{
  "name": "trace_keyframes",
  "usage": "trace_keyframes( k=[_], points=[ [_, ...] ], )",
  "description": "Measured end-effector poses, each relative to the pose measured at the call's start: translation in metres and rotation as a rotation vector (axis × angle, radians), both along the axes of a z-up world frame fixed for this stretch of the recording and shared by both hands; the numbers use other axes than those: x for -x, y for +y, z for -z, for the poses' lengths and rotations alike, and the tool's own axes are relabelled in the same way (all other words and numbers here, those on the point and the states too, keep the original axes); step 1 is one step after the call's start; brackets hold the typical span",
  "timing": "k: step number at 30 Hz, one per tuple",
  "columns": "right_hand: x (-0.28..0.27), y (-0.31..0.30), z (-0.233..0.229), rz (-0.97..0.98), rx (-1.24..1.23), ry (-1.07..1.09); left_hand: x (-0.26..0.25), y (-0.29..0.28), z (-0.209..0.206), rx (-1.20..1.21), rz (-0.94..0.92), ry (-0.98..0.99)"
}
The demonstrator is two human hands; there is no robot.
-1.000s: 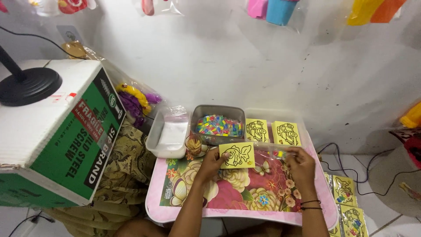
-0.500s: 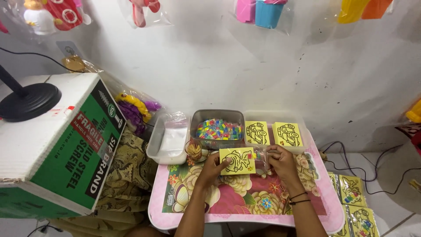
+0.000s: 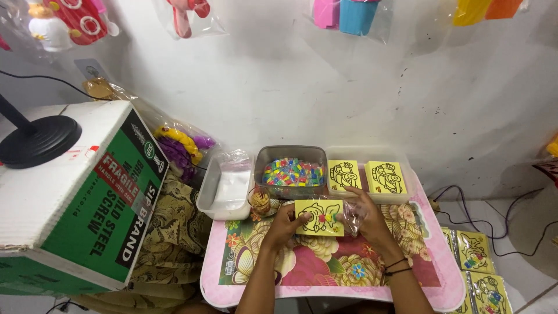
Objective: The person packages small colorful stickers into plastic bags by hand. They place a yellow card with a drawing inside a small clear bag, add a pinch of small stickers from a metal container, and then set the finished package aside.
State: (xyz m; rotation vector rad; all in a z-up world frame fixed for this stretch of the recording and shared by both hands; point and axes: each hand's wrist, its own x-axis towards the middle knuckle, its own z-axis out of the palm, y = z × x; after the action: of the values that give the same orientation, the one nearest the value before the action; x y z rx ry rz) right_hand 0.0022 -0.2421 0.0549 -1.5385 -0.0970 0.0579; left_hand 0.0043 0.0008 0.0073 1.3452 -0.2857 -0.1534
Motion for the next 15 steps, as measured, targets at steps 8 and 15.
trace_keyframes(
  k=[8,15],
  points=[
    [-0.006,0.000,-0.028,-0.209,0.061,-0.012,0.007,0.000,-0.013,0.007,0.022,-0.008],
    [-0.017,0.009,0.015,-0.107,0.049,-0.039,0.007,0.000,-0.019,-0.013,0.020,-0.016]
  ],
)
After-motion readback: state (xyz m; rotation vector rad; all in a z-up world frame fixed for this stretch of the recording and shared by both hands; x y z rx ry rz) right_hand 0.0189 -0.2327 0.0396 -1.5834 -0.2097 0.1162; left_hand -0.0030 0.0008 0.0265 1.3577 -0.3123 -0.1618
